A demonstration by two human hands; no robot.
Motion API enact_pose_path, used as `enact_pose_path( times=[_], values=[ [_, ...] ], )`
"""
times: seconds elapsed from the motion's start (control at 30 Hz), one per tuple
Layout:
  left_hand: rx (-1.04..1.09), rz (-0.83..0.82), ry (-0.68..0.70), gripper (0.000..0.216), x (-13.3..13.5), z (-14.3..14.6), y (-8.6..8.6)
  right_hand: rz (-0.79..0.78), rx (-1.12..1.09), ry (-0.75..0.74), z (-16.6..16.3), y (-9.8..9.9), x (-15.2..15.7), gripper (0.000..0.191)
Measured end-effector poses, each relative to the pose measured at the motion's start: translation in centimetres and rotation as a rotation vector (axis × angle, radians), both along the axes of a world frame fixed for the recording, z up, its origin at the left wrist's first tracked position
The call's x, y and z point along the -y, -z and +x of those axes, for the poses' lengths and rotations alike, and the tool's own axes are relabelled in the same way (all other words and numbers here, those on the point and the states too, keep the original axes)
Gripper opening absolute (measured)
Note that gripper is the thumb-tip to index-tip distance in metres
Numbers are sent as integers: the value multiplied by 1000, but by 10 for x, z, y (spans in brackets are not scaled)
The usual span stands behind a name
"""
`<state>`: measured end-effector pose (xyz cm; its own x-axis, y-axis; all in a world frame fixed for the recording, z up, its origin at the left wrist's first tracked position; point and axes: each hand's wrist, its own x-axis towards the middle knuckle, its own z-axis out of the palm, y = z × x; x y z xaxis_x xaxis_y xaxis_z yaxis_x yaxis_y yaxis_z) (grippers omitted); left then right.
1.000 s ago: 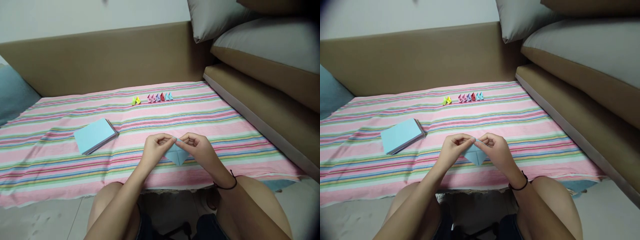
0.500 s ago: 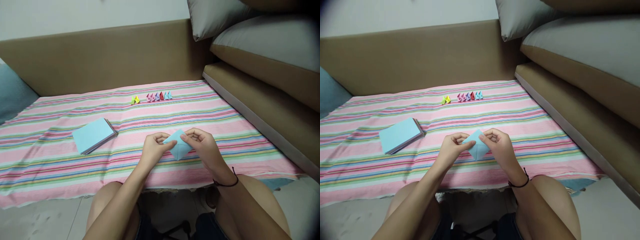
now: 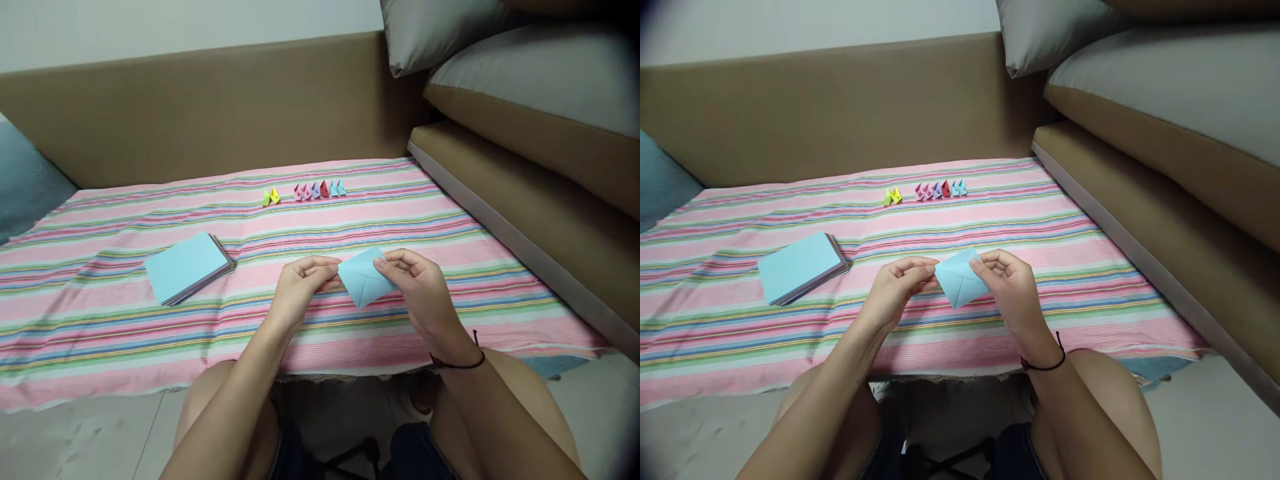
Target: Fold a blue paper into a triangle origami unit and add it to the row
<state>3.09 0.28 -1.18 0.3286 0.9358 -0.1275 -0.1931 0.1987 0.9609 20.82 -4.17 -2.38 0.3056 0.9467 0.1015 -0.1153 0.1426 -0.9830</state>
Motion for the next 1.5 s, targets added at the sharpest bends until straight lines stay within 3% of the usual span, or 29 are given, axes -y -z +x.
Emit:
enact_pose_path(
  times=[0.17,0.3,0.5,0.77,1.0,1.2,1.33,1.4,1.5],
  values=[
    [30,27,10,26,2,2,-4,3,-8,-9,-2,2,2,14],
    [-141,144,106,30,9,11,-1,-31,44,-97,-9,3,4,17],
    [-229,136,139,21,9,13,8,-59,109,-173,-10,4,2,20],
    [-304,172,186,14,2,4,0,-62,105,-185,-4,7,-1,21],
    [-266,97,141,19,-6,-8,-7,-55,94,-119,8,4,-2,20],
    [-144,127,-4,23,-12,-16,-11,-43,90,35,19,-1,-2,21],
    [-189,181,160,34,-4,-1,-3,-66,105,-102,5,3,-1,22],
    [-236,209,232,26,0,5,2,-75,122,-188,-2,5,-1,22],
    [-271,170,230,19,1,6,5,-64,133,-221,-4,7,-1,22]
  ],
)
